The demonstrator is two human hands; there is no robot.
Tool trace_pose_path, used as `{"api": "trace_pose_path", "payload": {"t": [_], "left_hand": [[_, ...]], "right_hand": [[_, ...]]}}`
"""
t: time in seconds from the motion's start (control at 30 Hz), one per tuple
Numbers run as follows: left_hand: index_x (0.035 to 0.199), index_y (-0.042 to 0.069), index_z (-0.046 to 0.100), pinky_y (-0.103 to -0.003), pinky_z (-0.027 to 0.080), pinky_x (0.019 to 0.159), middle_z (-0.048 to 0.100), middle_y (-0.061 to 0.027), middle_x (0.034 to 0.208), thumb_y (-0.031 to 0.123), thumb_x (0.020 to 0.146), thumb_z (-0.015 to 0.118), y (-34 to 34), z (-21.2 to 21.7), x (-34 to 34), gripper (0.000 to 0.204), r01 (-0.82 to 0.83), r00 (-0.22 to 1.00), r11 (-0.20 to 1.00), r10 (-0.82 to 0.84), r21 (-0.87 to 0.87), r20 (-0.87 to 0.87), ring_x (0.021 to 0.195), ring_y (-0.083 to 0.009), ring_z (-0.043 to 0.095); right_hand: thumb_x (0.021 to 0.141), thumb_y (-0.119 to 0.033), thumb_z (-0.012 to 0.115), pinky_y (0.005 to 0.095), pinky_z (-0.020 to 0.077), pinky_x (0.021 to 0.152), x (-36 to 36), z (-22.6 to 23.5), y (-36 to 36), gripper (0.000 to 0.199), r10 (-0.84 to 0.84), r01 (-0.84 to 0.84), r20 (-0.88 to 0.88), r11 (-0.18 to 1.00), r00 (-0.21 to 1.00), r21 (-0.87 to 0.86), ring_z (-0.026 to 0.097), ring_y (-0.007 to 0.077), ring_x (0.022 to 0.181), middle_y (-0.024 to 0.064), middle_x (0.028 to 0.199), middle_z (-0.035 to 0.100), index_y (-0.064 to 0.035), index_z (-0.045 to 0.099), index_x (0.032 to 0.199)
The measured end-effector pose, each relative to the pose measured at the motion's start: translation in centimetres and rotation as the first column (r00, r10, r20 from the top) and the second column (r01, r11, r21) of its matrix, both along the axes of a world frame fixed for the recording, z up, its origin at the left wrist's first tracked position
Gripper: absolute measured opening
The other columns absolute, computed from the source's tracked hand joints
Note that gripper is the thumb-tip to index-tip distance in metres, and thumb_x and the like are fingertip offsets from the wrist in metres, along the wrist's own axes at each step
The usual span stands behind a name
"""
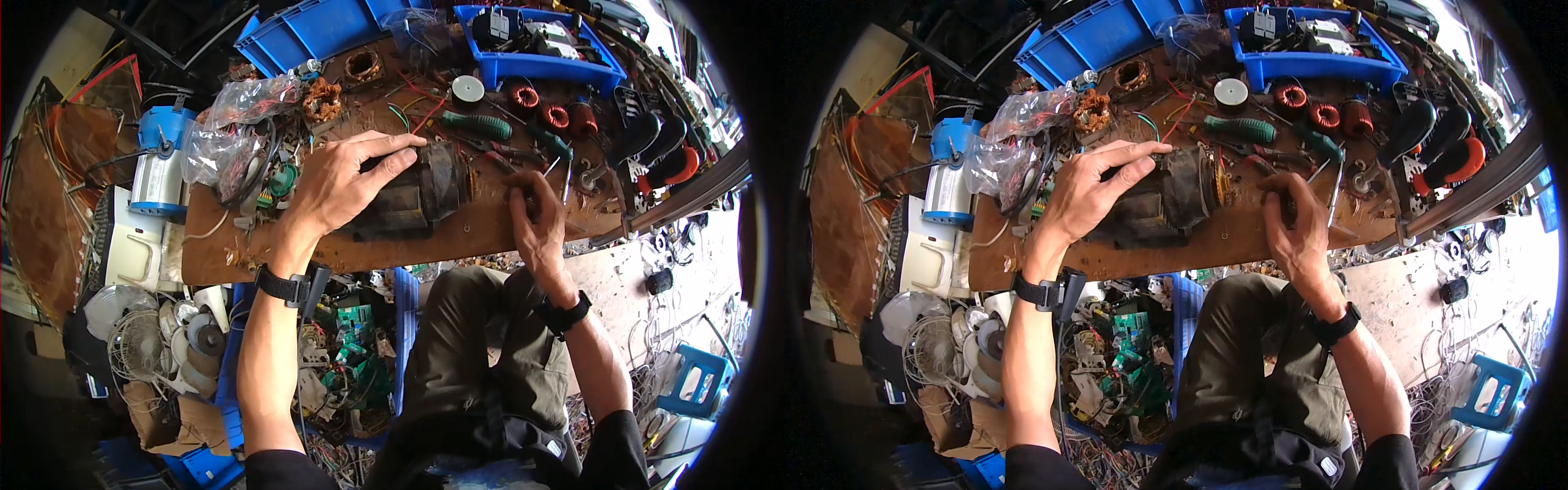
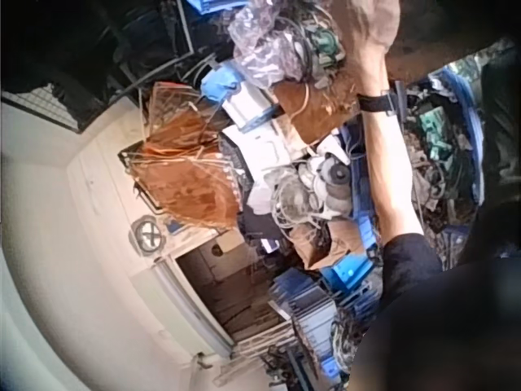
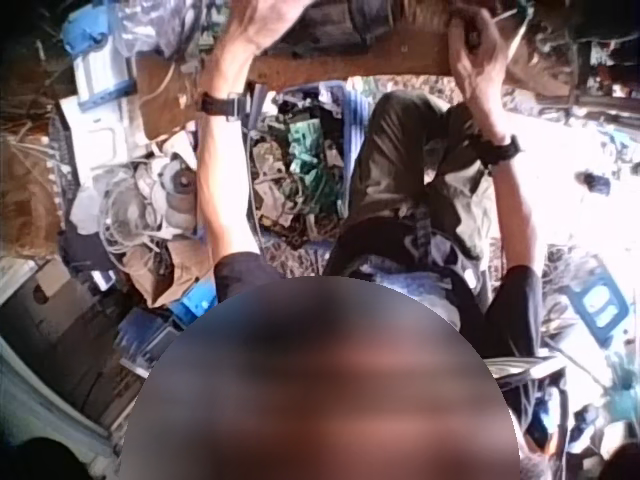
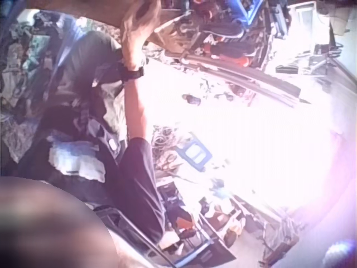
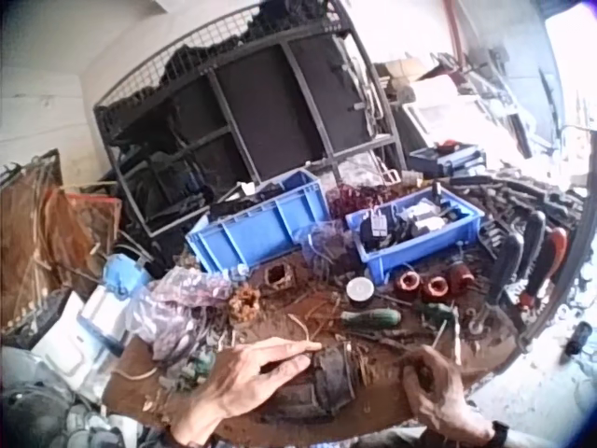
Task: Disassemble the housing and components of an electric motor.
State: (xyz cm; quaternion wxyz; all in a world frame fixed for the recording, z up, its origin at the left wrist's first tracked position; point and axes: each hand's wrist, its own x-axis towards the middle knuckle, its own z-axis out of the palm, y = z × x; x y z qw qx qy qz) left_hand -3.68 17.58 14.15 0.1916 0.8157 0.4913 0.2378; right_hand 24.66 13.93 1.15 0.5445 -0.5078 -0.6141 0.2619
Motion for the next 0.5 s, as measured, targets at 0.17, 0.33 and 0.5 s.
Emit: {"api": "trace_pose_path", "payload": {"t": [0.17, 0.33, 0.5], "left_hand": [[0.132, 0.021, 0.082, -0.036, 0.058, 0.101, 0.079, -0.0094, 0.132, 0.046, 0.110, 0.064, 0.0, -0.4, -0.1, 0.038, -0.040, 0.999, 0.999, 0.040, 0.020, -0.021, 0.120, -0.0291, 0.077], [0.129, 0.025, 0.083, -0.035, 0.062, 0.088, 0.081, -0.0049, 0.126, 0.049, 0.109, 0.062, -0.2, -1.4, -0.3, 0.037, -0.047, 0.999, 0.991, 0.046, 0.126, 0.009, 0.109, -0.0272, 0.080], [0.128, 0.029, 0.082, -0.037, 0.062, 0.082, 0.081, -0.0028, 0.125, 0.052, 0.110, 0.059, -0.3, -1.4, -0.4, 0.038, -0.050, 0.997, 0.985, 0.058, 0.166, -0.047, 0.105, -0.0277, 0.079]], "right_hand": [[0.104, -0.006, 0.060, 0.0380, 0.0553, 0.086, -0.3, 0.0, -0.1, 0.015, -0.003, 0.000, 0.062, 0.999, 0.998, 0.033, 0.072, 0.0295, 0.093, 0.0155, 0.101, 0.073, -0.0011, 0.069, 0.114], [0.103, -0.005, 0.060, 0.0365, 0.0547, 0.084, -0.4, 0.2, -0.3, 0.015, -0.034, 0.032, 0.122, 0.999, 0.992, 0.013, 0.070, 0.0274, 0.090, 0.0142, 0.099, 0.073, -0.0010, 0.070, 0.113], [0.103, -0.005, 0.060, 0.0368, 0.0550, 0.085, -0.7, 0.1, -0.4, 0.014, -0.069, 0.065, 0.164, 0.998, 0.984, 0.027, 0.071, 0.0273, 0.091, 0.0138, 0.099, 0.073, -0.0011, 0.071, 0.112]]}}
